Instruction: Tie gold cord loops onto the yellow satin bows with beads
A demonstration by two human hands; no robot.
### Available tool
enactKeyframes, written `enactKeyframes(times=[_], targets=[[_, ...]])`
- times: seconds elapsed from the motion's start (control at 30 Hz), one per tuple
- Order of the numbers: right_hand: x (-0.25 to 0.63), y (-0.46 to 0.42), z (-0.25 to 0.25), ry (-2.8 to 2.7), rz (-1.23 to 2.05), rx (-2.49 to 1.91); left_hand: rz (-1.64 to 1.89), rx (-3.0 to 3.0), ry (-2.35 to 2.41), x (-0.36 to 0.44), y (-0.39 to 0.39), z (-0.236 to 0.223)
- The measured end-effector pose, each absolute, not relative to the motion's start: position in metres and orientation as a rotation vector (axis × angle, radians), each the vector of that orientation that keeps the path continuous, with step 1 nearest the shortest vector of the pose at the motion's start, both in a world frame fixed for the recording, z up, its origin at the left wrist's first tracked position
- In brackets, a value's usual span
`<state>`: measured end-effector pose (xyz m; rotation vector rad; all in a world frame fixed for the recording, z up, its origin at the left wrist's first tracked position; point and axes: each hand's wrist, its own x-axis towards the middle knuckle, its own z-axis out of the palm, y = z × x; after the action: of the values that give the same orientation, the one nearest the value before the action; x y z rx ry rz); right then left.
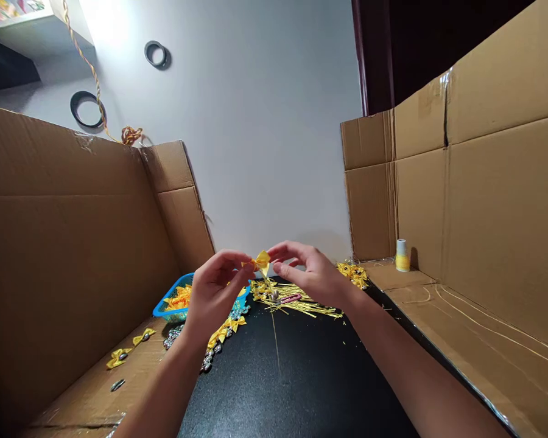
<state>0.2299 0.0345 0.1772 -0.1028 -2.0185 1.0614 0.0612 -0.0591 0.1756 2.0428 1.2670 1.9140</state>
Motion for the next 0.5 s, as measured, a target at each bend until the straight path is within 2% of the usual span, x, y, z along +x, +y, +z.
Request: enactKeyframes(times=[0.17,0.5], targets=[[0.22,0.0391,0.1685,-2.114,1.468,0.088,1.715,1.981,1.14,0.0602,-0.0608,0.1787],[0.2259,0.0339,0.1713,-2.11,1.544,0.043,1.611,1.991,1.18,0.0584,-0.0649,0.1823]])
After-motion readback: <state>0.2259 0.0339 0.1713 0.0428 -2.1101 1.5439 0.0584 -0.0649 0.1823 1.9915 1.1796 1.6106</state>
